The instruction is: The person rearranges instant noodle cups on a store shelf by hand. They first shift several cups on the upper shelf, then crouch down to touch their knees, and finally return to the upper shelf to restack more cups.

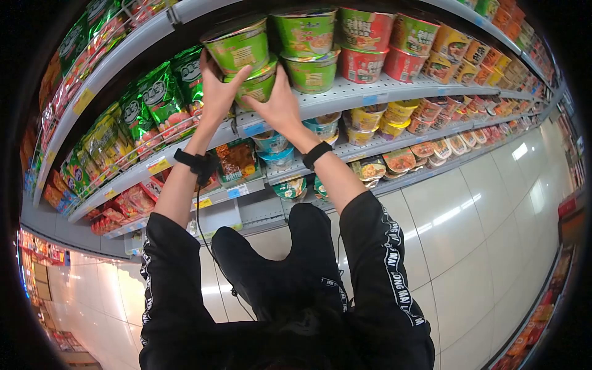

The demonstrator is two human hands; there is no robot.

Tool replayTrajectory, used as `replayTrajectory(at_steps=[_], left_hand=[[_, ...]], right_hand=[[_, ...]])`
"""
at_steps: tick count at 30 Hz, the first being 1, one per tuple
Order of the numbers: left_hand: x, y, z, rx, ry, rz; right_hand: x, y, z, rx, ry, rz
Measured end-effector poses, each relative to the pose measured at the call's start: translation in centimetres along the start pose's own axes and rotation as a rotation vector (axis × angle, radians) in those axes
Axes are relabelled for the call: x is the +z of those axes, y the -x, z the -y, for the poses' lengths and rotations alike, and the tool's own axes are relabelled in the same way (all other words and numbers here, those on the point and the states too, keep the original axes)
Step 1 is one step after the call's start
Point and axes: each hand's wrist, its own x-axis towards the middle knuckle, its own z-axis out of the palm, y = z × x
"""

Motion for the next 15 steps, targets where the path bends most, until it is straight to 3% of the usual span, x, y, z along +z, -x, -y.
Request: replayTrajectory(at_steps=[15], left_hand=[[-0.3,0.4,1.5,0.028,0.038,-0.007]], right_hand=[[-0.4,0.2,0.5,0.026,-0.04,0.007]])
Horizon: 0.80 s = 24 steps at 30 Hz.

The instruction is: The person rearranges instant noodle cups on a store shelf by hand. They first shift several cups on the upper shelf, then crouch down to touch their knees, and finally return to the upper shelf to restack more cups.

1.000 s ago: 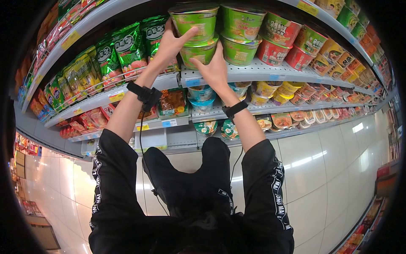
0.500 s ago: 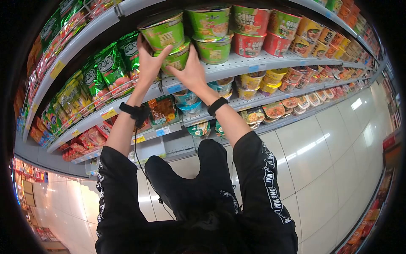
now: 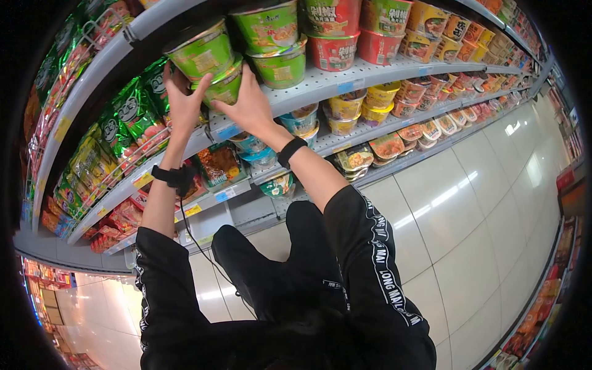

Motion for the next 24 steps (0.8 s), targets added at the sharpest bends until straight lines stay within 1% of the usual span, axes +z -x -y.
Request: replayTrajectory(at_steps=[2,4,6,8,9,10,12,13,16,17,18,20,21,24], left_hand=[[-0.3,0.1,0.0,0.0,-0.003,0.018],[-0.4,0.0,0.5,0.026,0.05,0.036],[-0.7,0.0,-0.7,-0.011,0.065,0.086],[-1.5,-0.3,-1.5,-0.108,-0.088,0.193],[-0.3,0.0,-1.9,-0.04,0.048,0.043],[-0.6,-0.2,-1.6,-0.017,0.055,0.093],[-0.7,-0.1,-1.6,-0.002,0.007,0.051],[-0.7,-0.2,-1.5,-0.008,0.055,0.064],[-0.9,-0.1,-2.2,-0.053,0.08,0.077],[-0.9,0.1,-2.1,-0.089,0.047,0.04],[-0.9,0.1,-2.3,-0.084,0.049,0.056],[-0.9,0.2,-2.4,-0.118,0.01,0.033],[-0.9,0.3,-2.2,-0.121,0.014,0.031],[-0.6,-0.1,-2.6,-0.051,-0.009,0.035]], right_hand=[[0.1,0.2,-0.5,-0.003,0.013,0.004],[0.6,-0.1,-1.3,-0.112,0.01,-0.035],[0.6,-0.2,-1.7,-0.147,0.001,-0.027],[0.8,-0.2,-2.3,-0.183,0.05,-0.035],[-0.3,-0.4,-0.2,-0.049,-0.04,0.02],[-0.8,-0.3,0.4,-0.055,-0.085,0.031],[-0.4,-0.4,-0.1,-0.086,-0.065,0.019],[-0.1,-0.3,-0.5,-0.121,-0.032,0.0],[-0.4,-0.2,-0.2,-0.097,-0.062,0.034],[-0.6,-0.3,0.0,-0.071,-0.092,0.066],[-0.3,0.0,-0.4,-0.057,-0.081,0.061],[0.2,-0.1,-0.8,-0.096,0.043,0.014],[0.1,-0.1,-0.8,-0.074,0.002,0.042],[-0.3,-0.2,-0.5,-0.099,-0.038,0.054]])
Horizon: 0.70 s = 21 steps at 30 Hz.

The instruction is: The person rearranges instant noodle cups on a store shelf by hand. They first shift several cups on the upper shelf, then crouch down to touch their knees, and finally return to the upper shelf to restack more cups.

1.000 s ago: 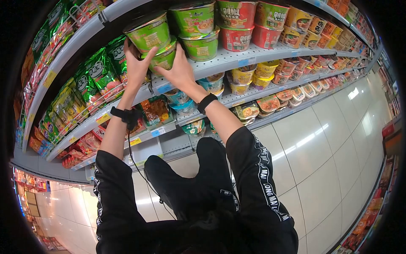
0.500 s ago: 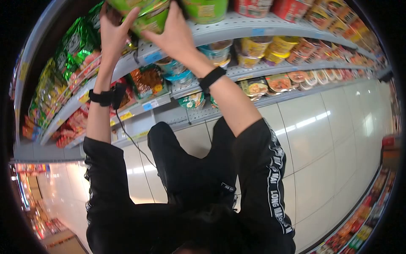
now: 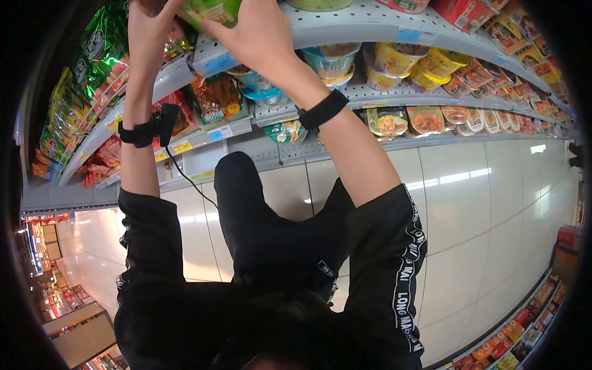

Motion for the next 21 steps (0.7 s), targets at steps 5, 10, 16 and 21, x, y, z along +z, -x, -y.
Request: replayTrajectory(at_steps=[5,10,16,21], left_hand=[[-0.1,0.3,0.4,-0.024,0.025,0.039],[0.0,0.5,0.0,-0.035,0.079,-0.02],[0.4,0.5,0.9,0.054,0.151,0.001],[-0.1,0.2,2.7,0.045,0.024,-0.015]], right_hand=[[0.3,0.1,-0.1,-0.011,-0.004,-0.02],[-0.2,0.1,0.3,0.01,0.029,0.01],[0.5,0.2,-1.3,-0.123,0.046,-0.082],[-1.7,1.0,-1.3,-0.194,-0.075,-0.068]])
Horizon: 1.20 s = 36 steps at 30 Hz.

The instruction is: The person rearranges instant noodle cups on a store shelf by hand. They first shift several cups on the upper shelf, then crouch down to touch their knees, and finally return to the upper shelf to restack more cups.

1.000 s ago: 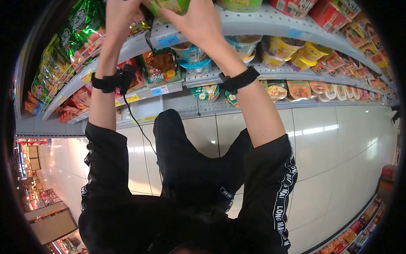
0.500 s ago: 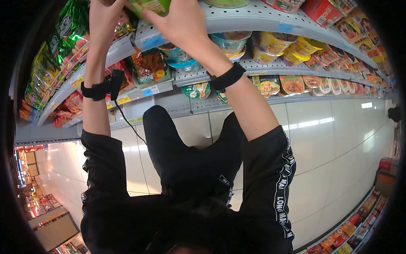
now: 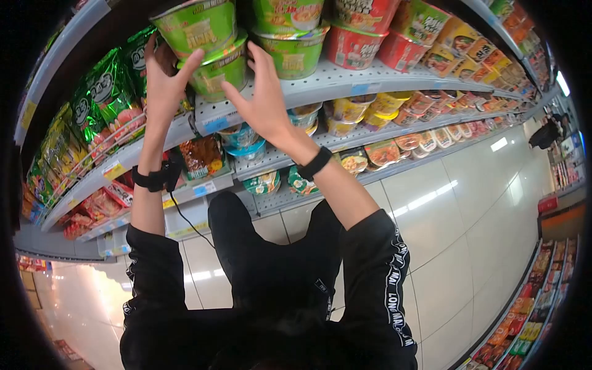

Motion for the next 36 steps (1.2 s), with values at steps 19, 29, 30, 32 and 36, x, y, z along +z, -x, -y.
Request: replayTrajectory(at_steps=[19,29,30,32,36], left_hand=[[-0.3,0.3,0.4,0.027,-0.076,0.017],[-0.3,0.4,-0.1,0.009,-0.039,0.027],[-0.3,0.4,0.0,0.0,-0.057,0.023],[-0.1,0.3,-0.3,0.002,-0.056,0.02],[-0.2,0.6,-0.8,-0.031,-0.028,0.02]], right_hand=[[-8.7,-2.5,-2.9,0.386,0.312,-0.03],[-9.0,-2.9,-3.3,0.33,0.339,-0.008],[-8.9,-2.8,-3.0,0.359,0.312,-0.027],[-9.0,-3.1,-3.0,0.385,0.281,-0.049],[-9.5,-3.4,-2.5,0.398,0.163,0.041]])
